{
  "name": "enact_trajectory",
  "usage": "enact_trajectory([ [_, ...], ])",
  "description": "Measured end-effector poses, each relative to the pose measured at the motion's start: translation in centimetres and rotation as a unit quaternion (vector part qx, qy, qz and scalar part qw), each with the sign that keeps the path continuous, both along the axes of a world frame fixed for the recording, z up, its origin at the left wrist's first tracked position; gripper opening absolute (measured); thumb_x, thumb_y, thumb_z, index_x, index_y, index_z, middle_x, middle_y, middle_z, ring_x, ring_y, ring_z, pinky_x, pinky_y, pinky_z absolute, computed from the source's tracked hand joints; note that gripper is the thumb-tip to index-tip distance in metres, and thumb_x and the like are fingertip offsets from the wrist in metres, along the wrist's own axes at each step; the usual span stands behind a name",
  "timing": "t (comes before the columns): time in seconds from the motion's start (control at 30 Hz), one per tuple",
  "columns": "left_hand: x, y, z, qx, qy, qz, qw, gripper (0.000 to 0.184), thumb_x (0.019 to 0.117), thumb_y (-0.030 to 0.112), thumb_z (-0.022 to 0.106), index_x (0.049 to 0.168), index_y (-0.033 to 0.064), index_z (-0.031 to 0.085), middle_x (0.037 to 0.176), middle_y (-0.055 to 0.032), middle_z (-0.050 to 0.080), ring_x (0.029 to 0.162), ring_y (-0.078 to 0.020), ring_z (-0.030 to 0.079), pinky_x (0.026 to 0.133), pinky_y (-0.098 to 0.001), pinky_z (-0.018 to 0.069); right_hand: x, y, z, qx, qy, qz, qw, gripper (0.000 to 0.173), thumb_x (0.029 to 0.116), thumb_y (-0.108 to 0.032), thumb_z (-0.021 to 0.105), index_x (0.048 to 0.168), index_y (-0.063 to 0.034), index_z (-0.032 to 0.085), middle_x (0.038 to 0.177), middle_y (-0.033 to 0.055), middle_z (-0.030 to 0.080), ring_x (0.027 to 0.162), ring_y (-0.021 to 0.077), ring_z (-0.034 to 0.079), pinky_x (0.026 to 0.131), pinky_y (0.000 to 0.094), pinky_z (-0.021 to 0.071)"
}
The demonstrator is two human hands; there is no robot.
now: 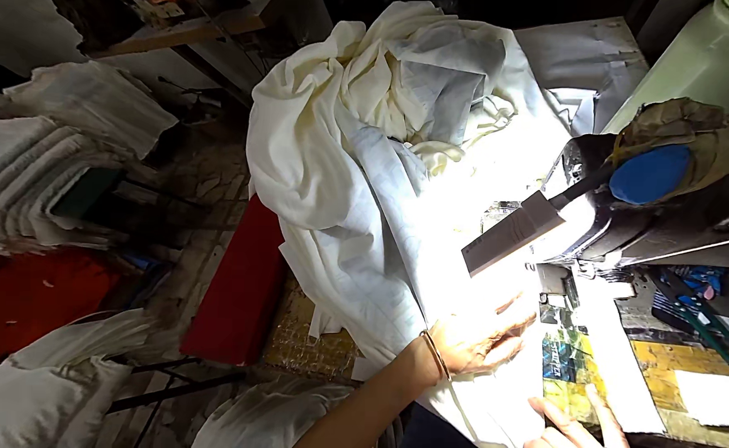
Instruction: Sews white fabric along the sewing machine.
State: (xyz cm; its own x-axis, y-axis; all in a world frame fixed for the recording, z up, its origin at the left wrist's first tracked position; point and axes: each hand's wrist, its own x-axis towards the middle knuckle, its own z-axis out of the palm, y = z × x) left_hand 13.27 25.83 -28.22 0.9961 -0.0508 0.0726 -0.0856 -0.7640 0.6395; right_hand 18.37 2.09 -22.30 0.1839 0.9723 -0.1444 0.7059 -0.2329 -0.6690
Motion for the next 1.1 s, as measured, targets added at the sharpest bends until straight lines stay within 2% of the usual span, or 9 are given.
enact_trajectory([
  [0.23,1.4,1.2,-0.7,0.023,-0.037,0.024,0.999,0.039,0.1021,0.028,0.053,0.135,0.0129,0.066,0.146,-0.0103,0.058,0.123,-0.0197,0.063,0.097,-0.0392,0.0541,1.8,1.1,-0.8,0.032,0.008,-0.016,0.999,0.023,0.1018,-0.011,0.054,0.104,0.0008,0.074,0.104,0.0233,0.074,0.116,0.0481,0.064,0.111,0.0771,0.0230],
  [0.33,1.9,1.9,-1.6,0.028,-0.014,0.033,0.999,0.040,0.1032,0.033,0.051,0.137,0.0150,0.065,0.119,-0.0055,0.071,0.101,-0.0156,0.069,0.087,-0.0368,0.0560,2.7,2.0,-0.7,0.016,-0.008,-0.009,1.000,0.021,0.1014,-0.009,0.054,0.103,0.0000,0.074,0.103,0.0215,0.074,0.116,0.0464,0.065,0.109,0.0789,0.0216],
  [0.5,2.4,3.5,-2.1,0.013,-0.019,0.070,0.997,0.040,0.0981,0.034,0.060,0.127,0.0075,0.067,0.136,-0.0104,0.062,0.130,-0.0202,0.055,0.115,-0.0387,0.0378,4.1,3.3,-0.9,0.032,-0.037,-0.012,0.999,0.020,0.1002,-0.008,0.055,0.103,-0.0017,0.074,0.104,0.0184,0.075,0.120,0.0459,0.063,0.108,0.0799,0.0232],
  [0.6,2.7,4.1,1.9,-0.006,-0.048,0.102,0.994,0.029,0.0863,0.003,0.071,0.115,0.0021,0.070,0.123,-0.0093,0.069,0.121,-0.0216,0.059,0.109,-0.0387,0.0407,4.8,4.0,-1.7,0.062,-0.066,-0.024,0.996,0.017,0.0984,-0.009,0.059,0.100,-0.0026,0.075,0.102,0.0162,0.076,0.120,0.0433,0.064,0.108,0.0792,0.0243],
  [0.73,4.2,4.9,4.2,0.050,-0.155,0.099,0.982,0.018,0.0837,-0.003,0.068,0.101,0.0008,0.072,0.110,-0.0115,0.072,0.117,-0.0259,0.063,0.101,-0.0371,0.0453,5.5,5.0,-2.3,0.076,-0.085,-0.047,0.992,0.019,0.0995,-0.011,0.058,0.100,-0.0023,0.075,0.107,0.0161,0.076,0.120,0.0395,0.066,0.108,0.0764,0.0284],
  [0.8,4.2,5.5,3.9,0.018,-0.149,0.086,0.985,0.023,0.0849,-0.003,0.067,0.107,0.0000,0.070,0.114,-0.0123,0.072,0.122,-0.0245,0.062,0.104,-0.0357,0.0437,5.6,5.2,-3.0,0.096,-0.094,-0.064,0.989,0.019,0.0998,-0.012,0.057,0.098,-0.0042,0.075,0.105,0.0141,0.076,0.119,0.0355,0.067,0.109,0.0739,0.0282],
  [0.93,0.9,4.8,7.7,-0.046,0.069,0.205,0.975,0.040,0.0800,-0.008,0.073,0.120,-0.0097,0.067,0.119,-0.0204,0.070,0.114,-0.0232,0.065,0.100,-0.0327,0.0479,5.1,4.7,-5.1,0.165,-0.094,-0.103,0.976,0.022,0.1000,-0.014,0.055,0.099,-0.0043,0.075,0.110,0.0137,0.076,0.121,0.0290,0.066,0.114,0.0691,0.0254],
  [1.03,1.0,5.6,7.6,0.146,0.193,0.049,0.969,0.045,0.0888,0.014,0.074,0.132,0.0025,0.065,0.140,-0.0146,0.060,0.133,-0.0248,0.053,0.113,-0.0375,0.0398,4.2,4.1,-5.9,0.203,-0.114,-0.134,0.963,0.023,0.0991,-0.014,0.055,0.095,-0.0056,0.076,0.103,0.0111,0.077,0.119,0.0272,0.067,0.116,0.0665,0.0254],
  [1.1,0.1,5.8,6.9,0.326,0.072,-0.066,0.940,0.024,0.0907,0.020,0.067,0.109,0.0081,0.077,0.116,-0.0142,0.072,0.113,-0.0310,0.068,0.101,-0.0485,0.0504,3.5,3.6,-6.5,0.227,-0.131,-0.147,0.954,0.023,0.0995,-0.013,0.054,0.094,-0.0078,0.076,0.098,0.0089,0.077,0.120,0.0271,0.067,0.117,0.0665,0.0236],
])
